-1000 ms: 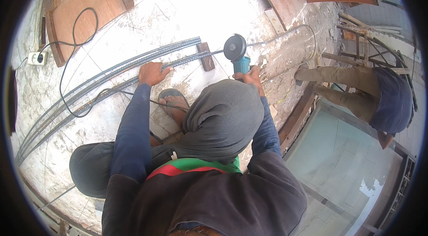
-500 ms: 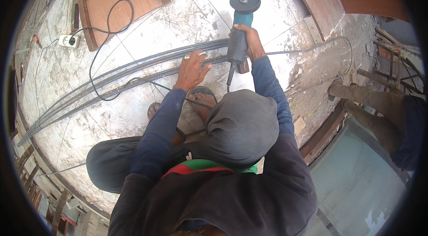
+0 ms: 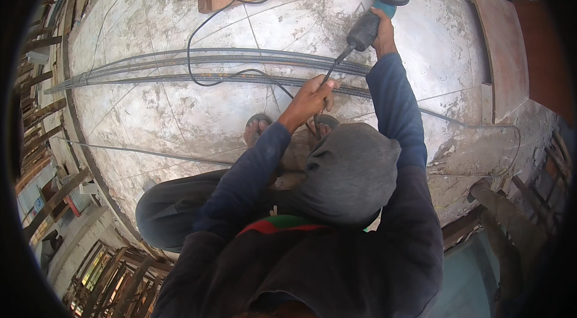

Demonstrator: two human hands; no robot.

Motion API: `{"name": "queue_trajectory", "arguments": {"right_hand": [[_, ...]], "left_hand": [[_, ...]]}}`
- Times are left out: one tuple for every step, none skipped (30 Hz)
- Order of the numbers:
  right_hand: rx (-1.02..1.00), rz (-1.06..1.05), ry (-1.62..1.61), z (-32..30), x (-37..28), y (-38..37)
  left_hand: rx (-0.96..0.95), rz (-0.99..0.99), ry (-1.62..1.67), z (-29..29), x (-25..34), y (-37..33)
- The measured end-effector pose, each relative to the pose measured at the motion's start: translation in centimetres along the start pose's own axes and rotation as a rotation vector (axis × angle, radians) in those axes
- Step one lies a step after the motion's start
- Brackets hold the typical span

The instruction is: The person uses an angle grinder to cut through a metal rod while sitting on the floor, then adjusts an electrical power strip and handles several other rods.

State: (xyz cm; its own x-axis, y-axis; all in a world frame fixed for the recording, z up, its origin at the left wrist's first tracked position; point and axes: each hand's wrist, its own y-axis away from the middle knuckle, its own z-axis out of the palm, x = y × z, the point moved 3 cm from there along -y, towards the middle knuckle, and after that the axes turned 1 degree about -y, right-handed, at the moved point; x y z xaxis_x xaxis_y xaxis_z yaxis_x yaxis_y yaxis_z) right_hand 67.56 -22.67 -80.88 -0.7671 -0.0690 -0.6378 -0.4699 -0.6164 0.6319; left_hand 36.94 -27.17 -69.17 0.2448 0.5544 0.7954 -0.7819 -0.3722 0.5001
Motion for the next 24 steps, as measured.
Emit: {"name": "queue_trajectory", "arguments": {"right_hand": [[-0.008, 0.004, -0.001, 0.2, 0.1, -0.6], [-0.011, -0.005, -0.014, 0.3, 0.1, -1.1], [-0.013, -0.014, -0.027, 0.4, 0.2, -1.5], [-0.019, -0.010, -0.028, 0.5, 0.3, -1.9], [-0.013, -0.034, -0.053, 0.5, 0.1, -2.2], [-0.029, -0.040, -0.075, 2.0, 1.0, -2.8], [-0.014, -0.055, -0.081, 2.1, 1.3, -2.8], [0.033, -0.074, -0.026, 1.6, 1.0, -2.5], [0.002, -0.082, -0.005, 0.5, 0.2, -2.8], [0.043, -0.024, 0.106, 0.8, 0.4, -2.2], [0.095, 0.006, 0.168, 0.6, 0.0, -2.2], [0.100, 0.003, 0.190, 1.2, -0.2, -1.9], [0.085, 0.008, 0.232, 0.7, -0.9, -1.8], [0.120, 0.029, 0.329, 1.5, -0.8, -1.0], [0.054, 0.050, 0.358, 1.5, -1.1, -0.6], [0.031, 0.074, 0.393, 2.6, -0.8, 0.4], [0.014, 0.093, 0.431, 3.5, -0.6, 1.5], [0.004, 0.085, 0.421, 3.7, -0.6, 1.8], [-0.011, 0.082, 0.433, 3.6, -0.8, 1.9], [-0.024, 0.079, 0.439, 3.6, -0.8, 1.9], [-0.020, 0.072, 0.430, 3.7, -0.7, 1.9], [0.013, 0.072, 0.510, 3.4, -0.8, 2.4], [0.050, 0.074, 0.581, 3.2, -0.7, 2.7], [0.053, 0.027, 0.546, 2.9, -0.8, 3.2]], "left_hand": [[0.100, 0.038, -0.056, -0.8, -0.1, 0.1], [0.172, 0.055, -0.171, -1.8, -0.3, -0.1], [0.180, 0.054, -0.174, -2.7, 0.1, 0.0], [0.246, 0.084, -0.355, -3.8, 0.7, 0.2], [0.313, 0.113, -0.535, -4.6, 1.3, 0.2], [0.453, 0.245, -0.721, -6.3, 1.1, 0.5], [0.476, 0.233, -0.734, -6.8, 1.6, 0.6], [0.531, 0.228, -0.918, -6.9, 2.1, 0.4], [0.586, 0.230, -1.110, -6.7, 3.3, 0.3], [0.598, 0.168, -1.143, -7.1, 3.8, 0.4], [0.638, 0.200, -1.144, -7.3, 4.0, 0.3], [0.678, 0.234, -1.147, -7.8, 4.1, 0.1], [0.699, 0.233, -1.163, -7.8, 4.4, -0.2], [0.715, 0.249, -1.173, -8.3, 4.5, 0.0], [0.720, 0.279, -1.179, -8.4, 4.8, 0.0], [0.741, 0.266, -1.202, -8.9, 4.6, 0.3], [0.776, 0.286, -1.239, -9.3, 4.4, 0.5], [0.801, 0.324, -1.272, -9.5, 4.5, 0.3], [0.804, 0.335, -1.280, -9.8, 4.2, 0.0], [0.840, 0.322, -1.309, -10.3, 4.0, -0.1], [0.869, 0.306, -1.333, -10.4, 3.8, -0.4], [0.839, 0.197, -1.352, -9.9, 3.4, -0.9], [0.813, 0.211, -1.353, -9.6, 3.5, -1.0], [0.799, 0.173, -1.432, -8.7, 3.5, -1.4]]}}
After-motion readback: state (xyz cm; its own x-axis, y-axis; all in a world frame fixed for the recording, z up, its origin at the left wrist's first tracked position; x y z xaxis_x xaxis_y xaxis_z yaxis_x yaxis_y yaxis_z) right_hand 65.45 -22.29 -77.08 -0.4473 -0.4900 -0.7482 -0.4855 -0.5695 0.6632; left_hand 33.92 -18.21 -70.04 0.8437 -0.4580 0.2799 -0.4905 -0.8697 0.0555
